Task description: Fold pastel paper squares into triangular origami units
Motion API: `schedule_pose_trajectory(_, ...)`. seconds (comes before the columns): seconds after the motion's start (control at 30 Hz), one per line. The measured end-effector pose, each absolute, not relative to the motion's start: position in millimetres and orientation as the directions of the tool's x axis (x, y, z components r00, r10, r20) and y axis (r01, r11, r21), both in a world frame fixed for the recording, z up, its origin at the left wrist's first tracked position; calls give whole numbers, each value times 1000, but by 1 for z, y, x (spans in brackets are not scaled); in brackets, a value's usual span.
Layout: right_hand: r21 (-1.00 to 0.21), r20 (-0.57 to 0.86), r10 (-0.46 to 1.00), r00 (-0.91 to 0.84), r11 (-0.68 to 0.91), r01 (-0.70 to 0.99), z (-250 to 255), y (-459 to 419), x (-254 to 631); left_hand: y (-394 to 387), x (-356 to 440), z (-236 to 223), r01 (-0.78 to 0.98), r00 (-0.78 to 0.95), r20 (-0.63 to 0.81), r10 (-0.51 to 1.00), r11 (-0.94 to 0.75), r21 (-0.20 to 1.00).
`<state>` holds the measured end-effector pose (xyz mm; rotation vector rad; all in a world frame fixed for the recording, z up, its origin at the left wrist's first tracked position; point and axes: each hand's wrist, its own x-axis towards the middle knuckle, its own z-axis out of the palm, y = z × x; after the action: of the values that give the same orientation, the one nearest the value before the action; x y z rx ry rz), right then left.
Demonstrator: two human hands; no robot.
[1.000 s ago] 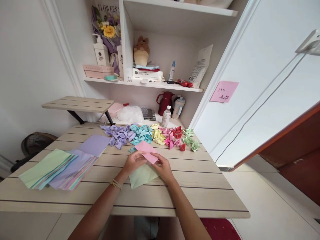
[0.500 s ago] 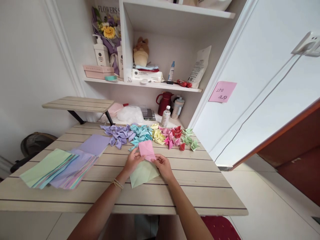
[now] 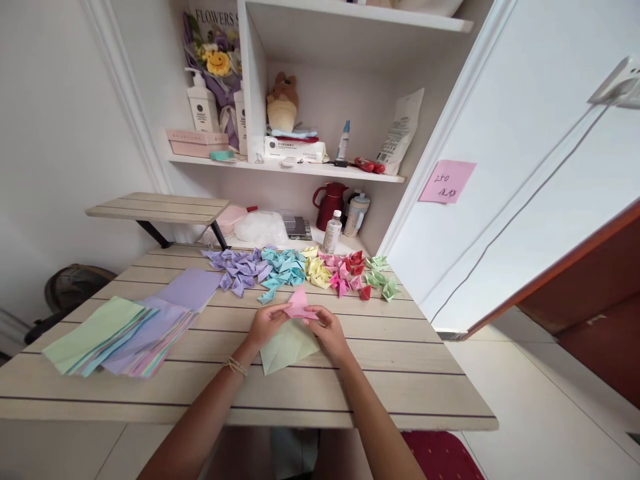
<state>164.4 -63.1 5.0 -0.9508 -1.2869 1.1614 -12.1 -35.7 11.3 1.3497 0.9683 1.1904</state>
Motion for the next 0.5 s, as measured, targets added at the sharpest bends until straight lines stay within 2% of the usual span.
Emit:
schedule_pose_trajectory(0.17,-965,152,988,-38,140,-224,2,-61,162,-36,-14,10,-15,158,134,978,-133,991)
schedule_pose_trajectory(0.3,-961,73,997,-25,63,-267,3,-62,160,-34,-14,6,-85,127,108,986,-98,992)
schedule_pose_trajectory(0.5,-947,94,992,-80,64,-316,6,-62,165,-34,-16,11,-80,162,74,984,-62,995)
